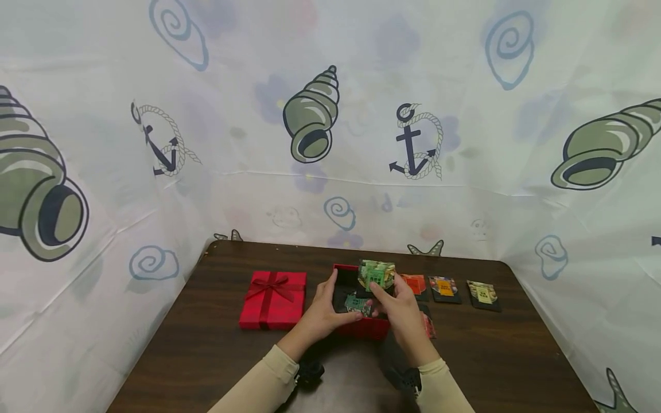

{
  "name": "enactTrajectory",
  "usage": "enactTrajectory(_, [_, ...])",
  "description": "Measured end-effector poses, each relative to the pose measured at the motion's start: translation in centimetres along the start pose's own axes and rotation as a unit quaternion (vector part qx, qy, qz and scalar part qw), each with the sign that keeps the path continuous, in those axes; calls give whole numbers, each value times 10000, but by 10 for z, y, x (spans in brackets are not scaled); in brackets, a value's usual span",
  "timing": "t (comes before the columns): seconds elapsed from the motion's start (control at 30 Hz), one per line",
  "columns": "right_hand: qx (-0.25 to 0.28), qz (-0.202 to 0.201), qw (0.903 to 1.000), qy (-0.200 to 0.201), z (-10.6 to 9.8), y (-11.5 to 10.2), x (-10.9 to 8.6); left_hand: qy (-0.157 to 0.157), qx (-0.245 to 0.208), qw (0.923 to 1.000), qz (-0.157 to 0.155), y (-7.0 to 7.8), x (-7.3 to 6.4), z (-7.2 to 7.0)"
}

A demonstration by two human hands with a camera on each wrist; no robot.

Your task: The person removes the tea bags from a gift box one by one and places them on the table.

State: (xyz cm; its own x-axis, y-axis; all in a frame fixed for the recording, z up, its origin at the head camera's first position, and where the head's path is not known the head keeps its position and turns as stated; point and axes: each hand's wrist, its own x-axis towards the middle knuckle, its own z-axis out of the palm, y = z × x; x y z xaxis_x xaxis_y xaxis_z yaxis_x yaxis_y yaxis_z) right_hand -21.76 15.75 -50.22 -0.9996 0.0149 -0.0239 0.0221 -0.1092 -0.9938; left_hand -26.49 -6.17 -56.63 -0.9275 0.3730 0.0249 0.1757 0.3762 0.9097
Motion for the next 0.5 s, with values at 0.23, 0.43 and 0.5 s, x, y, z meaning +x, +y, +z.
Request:
enactTrajectory(0.23, [-771, 90, 9950, 627, -38, -6, -28, 6, 98, 9999, 31, -1, 0, 2])
enactTrajectory(0.43, [-1156, -163, 9851, 1260, -85, 7, -40, 25, 66, 10000, 47, -1, -1, 1])
enactTrajectory(0.5, [-1269, -167, 9812, 1444, -100, 11, -43, 26, 60, 10000, 43, -1, -1, 1])
